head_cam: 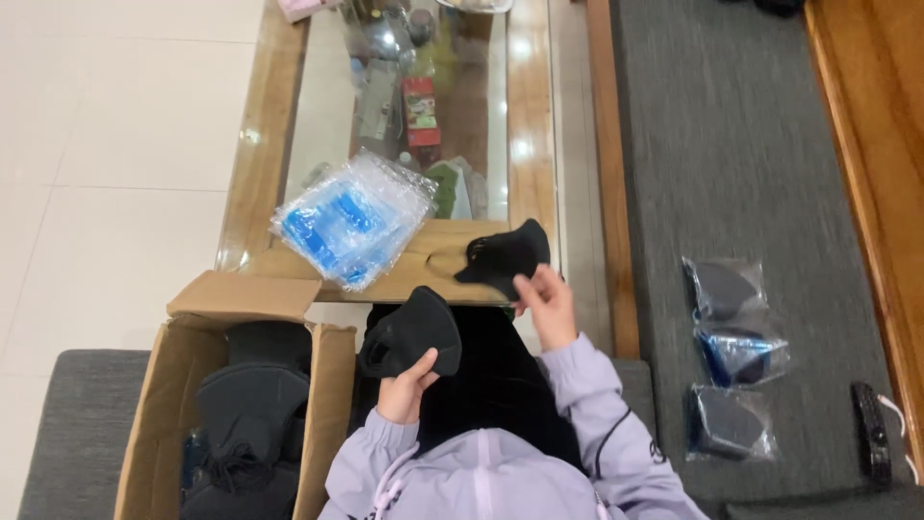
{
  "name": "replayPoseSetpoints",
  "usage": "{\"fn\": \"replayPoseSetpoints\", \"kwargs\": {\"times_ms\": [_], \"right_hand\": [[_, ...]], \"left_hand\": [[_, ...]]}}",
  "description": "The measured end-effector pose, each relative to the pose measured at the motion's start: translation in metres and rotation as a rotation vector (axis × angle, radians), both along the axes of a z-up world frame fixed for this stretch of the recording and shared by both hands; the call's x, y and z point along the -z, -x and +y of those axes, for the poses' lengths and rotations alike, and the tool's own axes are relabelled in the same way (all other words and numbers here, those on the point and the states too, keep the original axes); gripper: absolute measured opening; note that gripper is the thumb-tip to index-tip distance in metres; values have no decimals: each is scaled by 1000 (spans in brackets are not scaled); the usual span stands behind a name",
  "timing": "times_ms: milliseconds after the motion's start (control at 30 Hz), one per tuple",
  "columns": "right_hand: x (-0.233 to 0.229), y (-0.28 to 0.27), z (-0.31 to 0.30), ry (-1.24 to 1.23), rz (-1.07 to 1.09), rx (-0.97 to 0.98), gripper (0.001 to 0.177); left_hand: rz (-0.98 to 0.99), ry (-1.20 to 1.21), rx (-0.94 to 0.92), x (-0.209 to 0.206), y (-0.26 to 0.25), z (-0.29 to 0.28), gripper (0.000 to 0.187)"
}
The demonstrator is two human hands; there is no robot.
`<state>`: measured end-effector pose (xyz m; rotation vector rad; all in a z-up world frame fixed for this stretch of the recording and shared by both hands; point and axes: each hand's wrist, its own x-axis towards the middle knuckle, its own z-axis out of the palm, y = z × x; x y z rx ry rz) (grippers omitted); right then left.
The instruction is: The person is taking black face masks out of a cardboard box and placing them into individual clear plastic bags on a glass table.
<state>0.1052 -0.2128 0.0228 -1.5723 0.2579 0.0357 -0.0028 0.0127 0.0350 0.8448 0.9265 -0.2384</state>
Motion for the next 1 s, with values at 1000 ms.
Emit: {"fn": "replayPoseSetpoints", "kwargs": {"times_ms": [1000], "right_hand": [[51, -26, -25, 1036, 166, -122, 54]], "left_hand": [[45, 111, -23, 12, 1, 0, 42]]}}
